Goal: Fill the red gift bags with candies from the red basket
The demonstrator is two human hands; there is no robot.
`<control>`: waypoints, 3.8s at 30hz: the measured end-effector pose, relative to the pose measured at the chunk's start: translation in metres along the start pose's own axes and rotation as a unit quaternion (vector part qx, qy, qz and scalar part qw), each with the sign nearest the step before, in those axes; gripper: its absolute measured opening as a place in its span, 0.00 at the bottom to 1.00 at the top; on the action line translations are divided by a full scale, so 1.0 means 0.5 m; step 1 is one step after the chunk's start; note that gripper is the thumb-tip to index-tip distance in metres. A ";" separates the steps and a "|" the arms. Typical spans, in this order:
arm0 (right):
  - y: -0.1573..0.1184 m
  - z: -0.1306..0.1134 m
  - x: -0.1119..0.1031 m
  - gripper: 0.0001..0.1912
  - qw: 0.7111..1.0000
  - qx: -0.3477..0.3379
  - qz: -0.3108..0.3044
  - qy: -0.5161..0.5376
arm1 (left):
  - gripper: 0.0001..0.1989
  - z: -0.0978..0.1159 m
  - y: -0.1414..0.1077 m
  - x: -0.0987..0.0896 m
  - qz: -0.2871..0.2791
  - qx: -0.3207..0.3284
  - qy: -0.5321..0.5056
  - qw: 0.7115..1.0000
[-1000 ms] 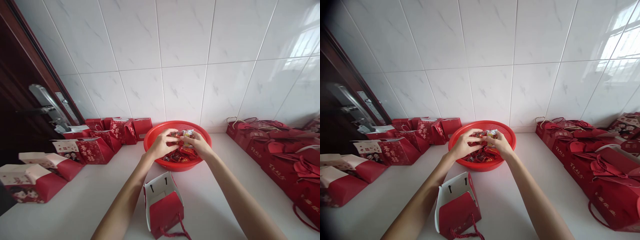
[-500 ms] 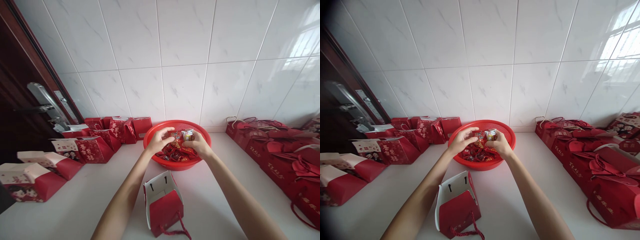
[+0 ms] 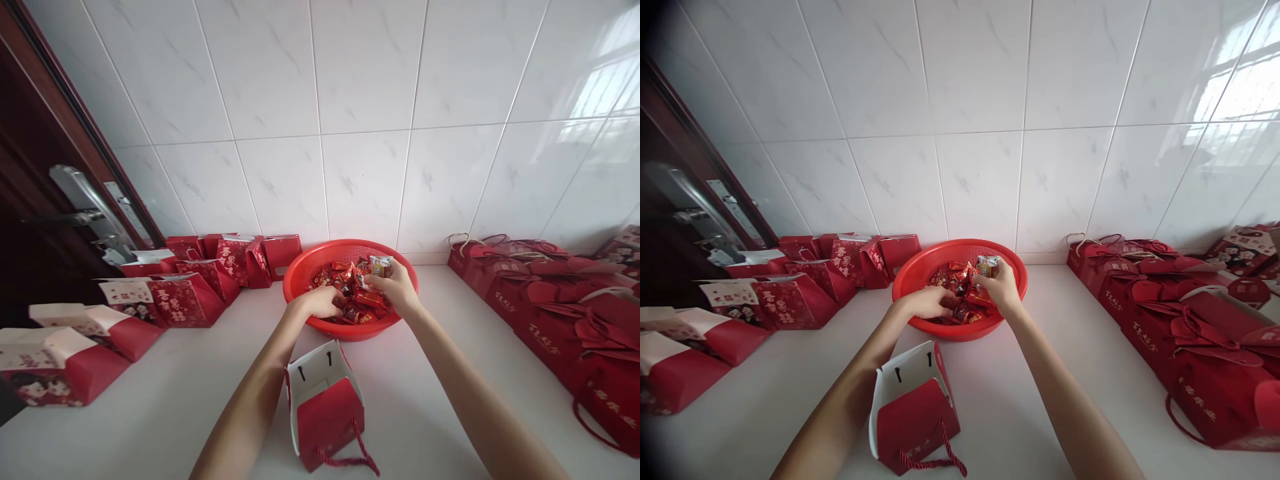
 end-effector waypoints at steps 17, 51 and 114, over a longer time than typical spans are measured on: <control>-0.013 0.019 0.037 0.15 0.985 0.106 -0.129 -0.046 | 0.10 0.014 -0.010 -0.009 0.051 0.019 -0.010 0.998; -0.014 0.020 0.034 0.13 0.988 0.078 -0.121 -0.054 | 0.18 -0.015 -0.006 -0.024 0.146 -0.022 -0.123 0.981; -0.012 -0.007 0.023 0.15 0.995 0.057 -0.081 0.033 | 0.31 0.081 -0.015 0.029 -0.059 0.152 0.017 0.986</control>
Point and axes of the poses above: each hand's wrist, its own y-axis towards the middle knuckle, its own x-axis out of the palm, z = x × y, the point moved 6 cm from there along y, towards the middle knuckle, and after that the axes turned 12 degrees about y, right-handed, at the moved point
